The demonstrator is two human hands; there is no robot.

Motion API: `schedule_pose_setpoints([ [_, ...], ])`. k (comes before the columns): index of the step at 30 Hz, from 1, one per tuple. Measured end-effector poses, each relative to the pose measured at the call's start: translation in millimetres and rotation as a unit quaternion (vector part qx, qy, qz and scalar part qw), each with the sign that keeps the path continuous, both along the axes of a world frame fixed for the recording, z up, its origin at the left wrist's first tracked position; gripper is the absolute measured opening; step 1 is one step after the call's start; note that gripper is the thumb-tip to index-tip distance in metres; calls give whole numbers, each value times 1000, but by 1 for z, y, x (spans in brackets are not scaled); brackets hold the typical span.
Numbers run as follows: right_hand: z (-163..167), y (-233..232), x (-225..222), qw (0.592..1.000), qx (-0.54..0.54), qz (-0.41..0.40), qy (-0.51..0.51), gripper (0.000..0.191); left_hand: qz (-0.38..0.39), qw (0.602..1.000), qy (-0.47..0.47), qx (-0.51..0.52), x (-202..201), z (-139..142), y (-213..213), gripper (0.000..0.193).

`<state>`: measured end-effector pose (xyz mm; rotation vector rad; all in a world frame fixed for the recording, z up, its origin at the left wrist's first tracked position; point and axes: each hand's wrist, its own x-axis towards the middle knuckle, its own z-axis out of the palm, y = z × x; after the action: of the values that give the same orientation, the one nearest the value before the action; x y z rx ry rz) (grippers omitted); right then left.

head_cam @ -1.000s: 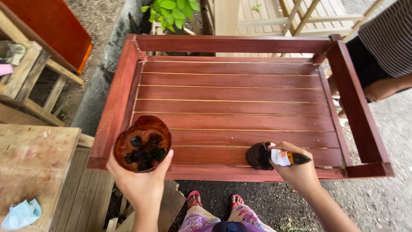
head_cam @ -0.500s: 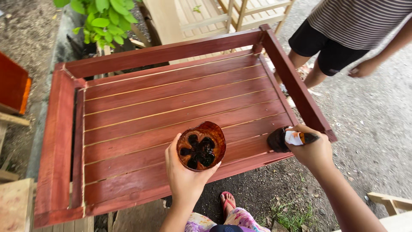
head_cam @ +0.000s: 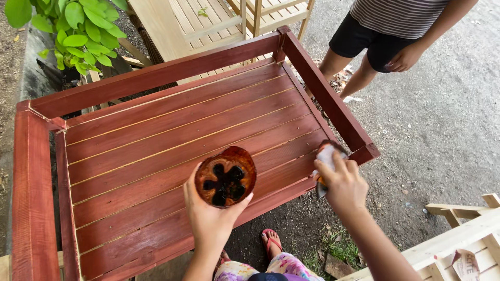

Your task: The person holds a coconut-shell bowl of dark wood stain in one hand and a wide brush in the other, brushing the stain onto the slats and frame of a red wooden bench-style shelf. They work across the top surface, then the lower shelf and side rails, dipping the brush back into the bowl as needed.

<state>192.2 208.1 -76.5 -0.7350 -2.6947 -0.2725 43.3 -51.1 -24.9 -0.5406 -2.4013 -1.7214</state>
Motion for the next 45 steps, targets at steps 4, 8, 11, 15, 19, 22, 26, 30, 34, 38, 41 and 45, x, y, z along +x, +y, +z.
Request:
schedule_pose_setpoints([
  [4, -7, -37, -22, 999, -10, 44, -1, 47, 36, 999, 14, -24, -19, 3, -19, 97],
  [8, -5, -108, -44, 975, -34, 203, 89, 47, 76, 997, 9, -29, -30, 6, -41, 92],
  [11, 6, -150, -58, 938, -184, 270, 115, 50, 89, 996, -16, 16, -32, 10, -59, 89],
  [15, 23, -167, -81, 801, -520, 210, 210, 36, 115, 993, -25, -26, -36, 14, -83, 91],
  [19, 50, -155, -98, 734, -605, 138, 278, 22, 128, 990, 2, -54, -40, 14, -94, 98],
  [22, 79, -137, -86, 755, -553, 113, 335, 30, 106, 993, 49, -29, -40, 13, -95, 105],
  [26, 111, -125, -68, 721, -545, 147, 400, 38, 50, 997, 49, 19, -41, 14, -91, 111],
  [30, 127, -123, -66, 713, -496, 360, 342, 34, 30, 994, 103, -13, -39, 18, -83, 111],
  [34, 141, -121, -74, 780, -431, 426, 159, 33, -13, 991, 131, 9, -36, 20, -66, 107],
  [38, 154, -125, -81, 808, -369, 449, 92, 38, -30, 991, 122, -32, -27, 23, -49, 107],
  [41, 158, -128, -81, 862, -339, 376, 14, 38, -62, 990, 119, -40, -22, 23, -37, 101],
  [45, 154, -124, -66, 855, -367, 362, 52, 36, -75, 982, 154, -73, -15, 15, -31, 102],
])
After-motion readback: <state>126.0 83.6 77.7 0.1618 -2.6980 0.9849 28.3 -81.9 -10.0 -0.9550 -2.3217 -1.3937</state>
